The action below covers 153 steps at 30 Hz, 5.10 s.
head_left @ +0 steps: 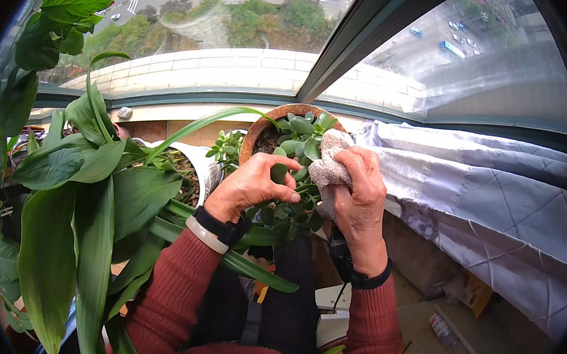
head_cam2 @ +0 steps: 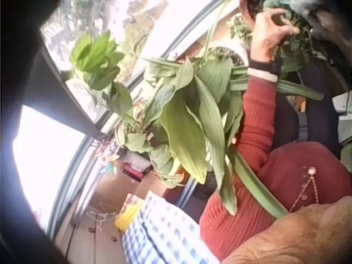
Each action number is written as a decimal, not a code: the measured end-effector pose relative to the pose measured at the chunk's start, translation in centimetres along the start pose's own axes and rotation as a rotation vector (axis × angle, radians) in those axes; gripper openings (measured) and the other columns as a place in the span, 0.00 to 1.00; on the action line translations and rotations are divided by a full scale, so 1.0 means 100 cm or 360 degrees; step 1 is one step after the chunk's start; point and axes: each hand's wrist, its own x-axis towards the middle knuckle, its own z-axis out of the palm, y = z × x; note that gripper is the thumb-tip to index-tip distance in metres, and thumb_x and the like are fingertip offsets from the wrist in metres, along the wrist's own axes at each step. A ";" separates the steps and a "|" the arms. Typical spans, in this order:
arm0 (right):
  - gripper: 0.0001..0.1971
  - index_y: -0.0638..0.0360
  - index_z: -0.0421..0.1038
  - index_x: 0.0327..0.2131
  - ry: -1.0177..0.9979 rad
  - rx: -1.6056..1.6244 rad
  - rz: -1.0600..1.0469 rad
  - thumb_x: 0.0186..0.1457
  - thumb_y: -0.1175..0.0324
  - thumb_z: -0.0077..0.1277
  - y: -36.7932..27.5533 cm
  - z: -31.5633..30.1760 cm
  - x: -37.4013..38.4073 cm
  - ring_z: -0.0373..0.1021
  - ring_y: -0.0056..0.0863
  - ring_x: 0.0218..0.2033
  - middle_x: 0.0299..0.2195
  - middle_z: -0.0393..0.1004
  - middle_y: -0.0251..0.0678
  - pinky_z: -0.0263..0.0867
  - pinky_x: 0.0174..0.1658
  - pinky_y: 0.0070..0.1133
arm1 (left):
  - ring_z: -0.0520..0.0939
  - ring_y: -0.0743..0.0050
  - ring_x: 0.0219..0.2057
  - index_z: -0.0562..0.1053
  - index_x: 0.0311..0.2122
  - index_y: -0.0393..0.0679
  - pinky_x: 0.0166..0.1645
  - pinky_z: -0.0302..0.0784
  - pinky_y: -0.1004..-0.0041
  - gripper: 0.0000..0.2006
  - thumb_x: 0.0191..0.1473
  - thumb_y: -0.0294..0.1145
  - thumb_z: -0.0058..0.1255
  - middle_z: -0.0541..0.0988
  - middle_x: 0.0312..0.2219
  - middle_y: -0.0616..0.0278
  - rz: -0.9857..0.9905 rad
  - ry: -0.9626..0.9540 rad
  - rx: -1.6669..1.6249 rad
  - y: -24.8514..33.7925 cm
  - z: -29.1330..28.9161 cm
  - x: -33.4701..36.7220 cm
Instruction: The person walks to a balcony and wipes the leaves of several potted plants with a cloth. They handle a large leafy plant and a smaller succulent, wiping each leaf individually.
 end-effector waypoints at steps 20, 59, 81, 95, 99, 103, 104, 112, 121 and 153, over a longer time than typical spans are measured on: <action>0.14 0.56 0.73 0.36 -0.0349 -0.0136 -0.0225 0.44 0.83 0.57 0.001 0.029 -0.013 0.72 0.40 0.40 0.36 0.71 0.36 0.71 0.37 0.33 | 0.82 0.81 0.27 0.81 0.42 0.35 0.30 0.79 0.80 0.11 0.52 0.21 0.61 0.82 0.29 0.64 0.0082 0.0288 -0.0342 -0.011 0.008 -0.008; 0.14 0.56 0.75 0.35 -0.0128 -0.0208 -0.0145 0.41 0.81 0.60 -0.008 0.031 0.006 0.72 0.41 0.42 0.38 0.72 0.36 0.72 0.37 0.32 | 0.80 0.83 0.35 0.78 0.46 0.35 0.40 0.78 0.78 0.14 0.58 0.15 0.47 0.83 0.36 0.67 0.0102 0.0353 -0.0649 -0.026 0.016 -0.014; 0.20 0.64 0.72 0.42 0.0471 0.0444 0.0260 0.45 0.90 0.44 0.010 -0.050 -0.019 0.72 0.33 0.44 0.42 0.75 0.38 0.66 0.54 0.24 | 0.67 0.47 0.66 0.46 0.71 0.25 0.66 0.68 0.65 0.47 0.51 0.21 0.60 0.55 0.69 0.34 0.0499 0.0952 -0.0610 0.049 0.016 0.053; 0.13 0.64 0.72 0.46 0.0541 0.0772 0.0402 0.57 0.84 0.49 0.035 -0.086 -0.009 0.70 0.22 0.46 0.45 0.74 0.33 0.67 0.52 0.20 | 0.83 0.73 0.44 0.66 0.62 0.29 0.50 0.79 0.75 0.28 0.59 0.29 0.58 0.81 0.47 0.54 -0.0133 -0.0198 -0.0372 0.038 -0.001 0.108; 0.16 0.65 0.73 0.47 0.0415 0.0994 0.0591 0.56 0.87 0.45 0.072 -0.070 -0.005 0.72 0.21 0.44 0.44 0.75 0.33 0.69 0.49 0.19 | 0.81 0.78 0.41 0.73 0.55 0.30 0.47 0.77 0.77 0.21 0.56 0.23 0.53 0.81 0.42 0.63 -0.0109 -0.0188 -0.0366 0.019 0.005 0.097; 0.21 0.66 0.76 0.46 0.0266 0.0569 0.0487 0.48 0.87 0.43 0.115 -0.037 0.017 0.75 0.33 0.42 0.41 0.77 0.42 0.71 0.49 0.25 | 0.83 0.77 0.42 0.71 0.58 0.31 0.48 0.81 0.80 0.27 0.50 0.14 0.47 0.81 0.48 0.60 -0.0093 -0.0197 -0.0435 0.010 0.009 0.076; 0.21 0.65 0.76 0.46 0.0196 0.0493 0.0399 0.47 0.87 0.44 0.121 -0.030 0.019 0.76 0.35 0.42 0.40 0.78 0.44 0.71 0.49 0.25 | 0.83 0.76 0.44 0.69 0.60 0.32 0.49 0.81 0.79 0.30 0.48 0.13 0.47 0.80 0.50 0.58 -0.0085 -0.0207 -0.0477 0.009 0.010 0.072; 0.14 0.62 0.76 0.43 -0.0449 0.0216 0.0092 0.50 0.78 0.55 0.111 0.019 0.037 0.76 0.44 0.40 0.35 0.78 0.44 0.71 0.44 0.32 | 0.81 0.76 0.50 0.65 0.65 0.32 0.52 0.79 0.78 0.35 0.46 0.11 0.46 0.78 0.55 0.58 0.0043 -0.0181 -0.0558 0.006 0.018 0.059; 0.09 0.61 0.72 0.35 -0.0260 -0.0128 0.0236 0.49 0.74 0.58 0.105 0.011 0.044 0.75 0.51 0.38 0.33 0.77 0.46 0.69 0.40 0.38 | 0.81 0.76 0.51 0.62 0.67 0.31 0.53 0.79 0.78 0.37 0.47 0.12 0.48 0.77 0.56 0.57 0.0044 -0.0182 -0.0733 -0.004 0.013 0.055; 0.08 0.63 0.74 0.36 -0.0298 0.0160 0.0542 0.49 0.78 0.57 0.140 -0.008 0.031 0.75 0.48 0.36 0.31 0.77 0.48 0.69 0.40 0.37 | 0.76 0.68 0.55 0.75 0.57 0.36 0.62 0.69 0.70 0.23 0.54 0.19 0.53 0.77 0.53 0.59 0.0121 -0.0009 -0.0037 -0.015 0.019 0.036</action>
